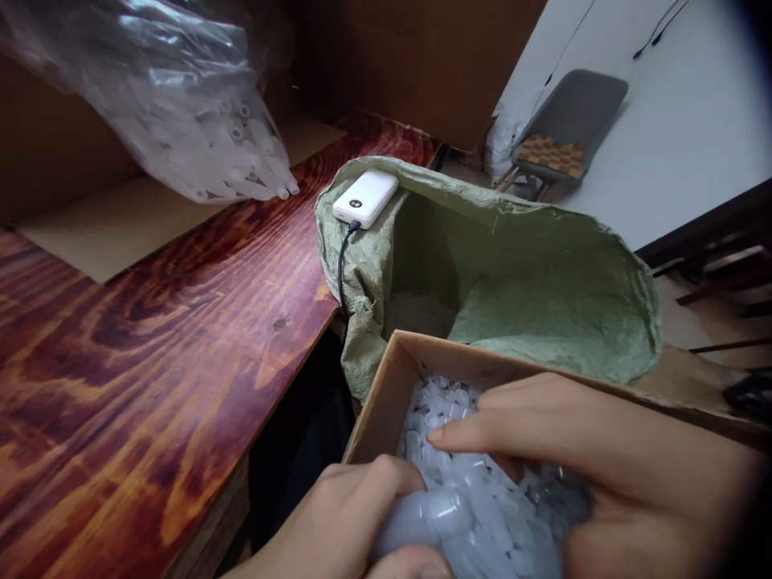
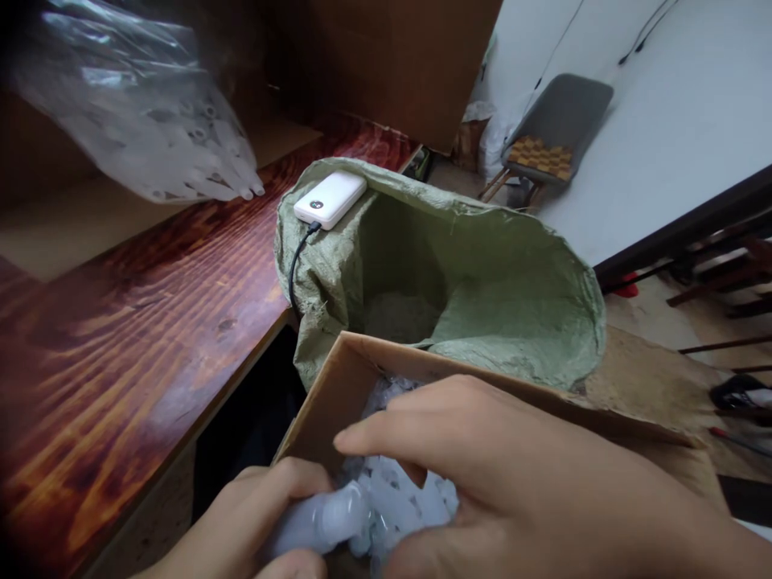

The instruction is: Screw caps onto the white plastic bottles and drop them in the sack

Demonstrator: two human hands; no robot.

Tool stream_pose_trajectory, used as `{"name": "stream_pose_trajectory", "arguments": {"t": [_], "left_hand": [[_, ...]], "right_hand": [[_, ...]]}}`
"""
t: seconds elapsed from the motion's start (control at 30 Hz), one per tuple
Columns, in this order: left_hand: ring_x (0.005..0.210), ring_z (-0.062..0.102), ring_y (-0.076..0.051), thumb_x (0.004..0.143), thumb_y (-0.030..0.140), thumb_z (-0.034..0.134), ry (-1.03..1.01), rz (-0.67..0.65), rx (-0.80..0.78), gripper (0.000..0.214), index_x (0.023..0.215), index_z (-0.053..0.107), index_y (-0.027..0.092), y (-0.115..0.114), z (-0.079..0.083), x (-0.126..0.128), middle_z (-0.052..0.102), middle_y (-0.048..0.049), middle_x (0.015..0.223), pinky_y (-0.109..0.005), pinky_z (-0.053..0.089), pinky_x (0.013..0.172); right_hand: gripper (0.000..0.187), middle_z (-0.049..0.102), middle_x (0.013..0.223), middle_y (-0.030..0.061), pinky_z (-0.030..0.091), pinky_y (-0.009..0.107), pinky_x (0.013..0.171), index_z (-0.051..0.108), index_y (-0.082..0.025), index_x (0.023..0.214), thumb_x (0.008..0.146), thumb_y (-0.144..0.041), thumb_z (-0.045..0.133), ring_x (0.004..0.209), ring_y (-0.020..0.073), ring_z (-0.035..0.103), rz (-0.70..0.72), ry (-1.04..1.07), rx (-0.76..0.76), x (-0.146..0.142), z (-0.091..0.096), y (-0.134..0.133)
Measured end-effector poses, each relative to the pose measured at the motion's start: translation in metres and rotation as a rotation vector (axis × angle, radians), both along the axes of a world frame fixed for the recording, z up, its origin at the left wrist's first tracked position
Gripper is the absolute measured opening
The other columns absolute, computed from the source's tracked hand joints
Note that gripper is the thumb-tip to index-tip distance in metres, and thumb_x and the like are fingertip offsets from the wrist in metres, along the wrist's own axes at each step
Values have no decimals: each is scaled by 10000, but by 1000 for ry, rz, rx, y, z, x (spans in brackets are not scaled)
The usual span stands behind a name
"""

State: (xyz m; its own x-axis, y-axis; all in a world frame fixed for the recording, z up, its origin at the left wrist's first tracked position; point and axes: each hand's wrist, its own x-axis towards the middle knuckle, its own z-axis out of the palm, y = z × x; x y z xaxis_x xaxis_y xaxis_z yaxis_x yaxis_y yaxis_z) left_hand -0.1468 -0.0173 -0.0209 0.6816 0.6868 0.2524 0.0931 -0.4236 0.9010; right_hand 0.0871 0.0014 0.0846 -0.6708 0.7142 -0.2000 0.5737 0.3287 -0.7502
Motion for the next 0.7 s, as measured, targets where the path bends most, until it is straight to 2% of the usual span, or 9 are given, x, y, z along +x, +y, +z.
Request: {"name": "stream_pose_trajectory", "arguments": {"t": [0.13, 0.23, 0.3, 0.4, 0.47, 0.53, 0.6, 0.7], "left_hand": [[534, 563, -97, 954, 522, 447, 49, 26, 42, 325, 975, 522, 207, -5, 6, -1, 608, 32, 680, -172, 399, 474], [605, 598, -115, 956, 568, 393, 189, 2, -38, 399, 958, 547, 199, -8, 14, -3, 636, 17, 726, -186, 440, 551], [620, 596, -112, 964, 555, 378, 210, -57, -91, 399, 952, 545, 193, -8, 18, -3, 635, 18, 741, -184, 433, 560], [640, 585, -106, 978, 489, 381, 206, -83, -125, 337, 932, 534, 192, -8, 19, -3, 617, 25, 754, -181, 414, 566], [637, 575, -106, 981, 453, 385, 213, -93, -128, 302, 924, 532, 195, -9, 18, -2, 602, 30, 746, -186, 409, 573], [639, 572, -111, 976, 447, 397, 229, -89, -123, 290, 936, 535, 195, -11, 18, -3, 600, 30, 750, -195, 413, 589], [641, 573, -112, 973, 450, 406, 238, -77, -124, 288, 958, 535, 192, -12, 20, -2, 602, 31, 759, -200, 421, 601], [651, 583, -106, 990, 422, 384, 247, -77, -129, 279, 950, 533, 190, -12, 22, -1, 613, 30, 774, -193, 429, 607]], "right_hand": [[263, 699, 806, -17, 481, 236, 619, 683, -336, 1149, 892, -374, 639, 697, 152, 651, 90, 11, -54, -1, 4, -6], [310, 689, 888, -13, 461, 236, 630, 700, -278, 1060, 780, -393, 765, 795, 170, 649, 85, -64, -27, -1, 7, -10], [370, 660, 995, -26, 464, 230, 681, 668, -275, 1067, 730, -332, 810, 887, 164, 629, 56, -104, -54, -4, 8, -13], [226, 605, 1036, -25, 452, 253, 748, 619, -256, 1065, 849, -228, 677, 900, 141, 583, 56, -188, -69, -12, 6, -18], [85, 598, 952, -6, 434, 277, 722, 615, -215, 974, 928, -204, 545, 843, 148, 565, 42, -243, -24, -17, 0, -21], [211, 589, 830, -3, 415, 285, 674, 600, -190, 847, 985, -247, 452, 763, 149, 552, 0, -275, -6, -21, -5, -22], [233, 596, 829, -5, 413, 286, 666, 597, -188, 840, 983, -338, 491, 765, 152, 557, -27, -282, -27, -21, -6, -24], [202, 612, 979, 12, 438, 300, 713, 609, -200, 1006, 889, -360, 647, 859, 179, 576, -13, -273, -19, -21, -6, -28]]}}
